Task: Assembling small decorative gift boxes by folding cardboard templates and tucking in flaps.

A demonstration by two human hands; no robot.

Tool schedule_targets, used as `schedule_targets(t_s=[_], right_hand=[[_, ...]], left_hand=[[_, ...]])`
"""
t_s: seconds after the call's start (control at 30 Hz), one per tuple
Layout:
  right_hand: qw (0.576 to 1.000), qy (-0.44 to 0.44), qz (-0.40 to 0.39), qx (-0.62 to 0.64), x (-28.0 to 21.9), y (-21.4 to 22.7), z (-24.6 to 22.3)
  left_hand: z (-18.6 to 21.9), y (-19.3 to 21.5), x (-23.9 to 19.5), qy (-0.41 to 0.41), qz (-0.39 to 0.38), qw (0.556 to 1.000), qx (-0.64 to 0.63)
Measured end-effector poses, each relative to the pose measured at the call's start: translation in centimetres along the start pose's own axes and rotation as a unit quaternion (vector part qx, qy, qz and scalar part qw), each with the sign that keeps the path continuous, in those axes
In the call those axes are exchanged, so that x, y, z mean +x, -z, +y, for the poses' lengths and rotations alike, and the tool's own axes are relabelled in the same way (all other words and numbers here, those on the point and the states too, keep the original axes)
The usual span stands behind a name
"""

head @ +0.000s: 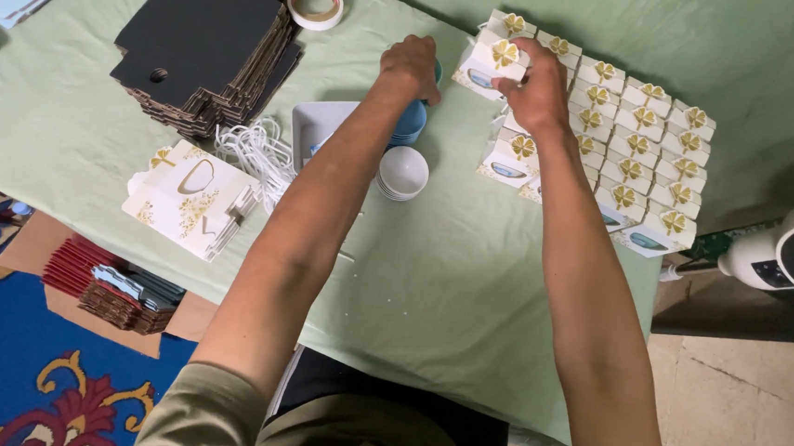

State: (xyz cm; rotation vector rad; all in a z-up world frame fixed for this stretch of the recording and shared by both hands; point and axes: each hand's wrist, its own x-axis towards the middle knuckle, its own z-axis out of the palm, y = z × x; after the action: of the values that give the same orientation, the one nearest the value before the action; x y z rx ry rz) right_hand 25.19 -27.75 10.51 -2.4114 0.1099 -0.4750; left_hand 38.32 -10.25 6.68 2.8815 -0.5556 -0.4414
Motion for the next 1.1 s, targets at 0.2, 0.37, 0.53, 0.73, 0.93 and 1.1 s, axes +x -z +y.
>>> schedule_targets(t_s=[0.2,0.37,0.53,0.73,0.93,1.1], right_hand=[[0.989,-0.001,-0.031,-0.142,0.5,-1.6,1.2],[0.979,-0.007,-0.035,-0.201,0.9,-2.6,2.9],[0.973,-0.013,-0.043,-0.226,0.9,-3.6,3.5],[0.962,-0.044,-0.060,-0.261,0.5,-3.5,2.4],[0.973,-0.007,-0.023,-0.231,0.1,-2.9,2.7],[0.967,0.127,0.095,-0.201,-2.1,-2.4,1.5]], left_hand=[[-1.0,-0.1,-0.1,0.003,0.001,1.000,0.000],[-1.2,0.1,-0.8,-0.010,-0.002,1.000,-0.013],[-1.5,1.6,-3.3,-0.039,0.025,0.998,-0.052],[-1.3,0.8,-6.6,-0.084,0.186,0.973,-0.108],[-2.0,0.8,-15.1,-0.181,0.376,0.878,-0.234],[-3.2,0.2,-23.7,-0.210,0.419,0.802,-0.370]])
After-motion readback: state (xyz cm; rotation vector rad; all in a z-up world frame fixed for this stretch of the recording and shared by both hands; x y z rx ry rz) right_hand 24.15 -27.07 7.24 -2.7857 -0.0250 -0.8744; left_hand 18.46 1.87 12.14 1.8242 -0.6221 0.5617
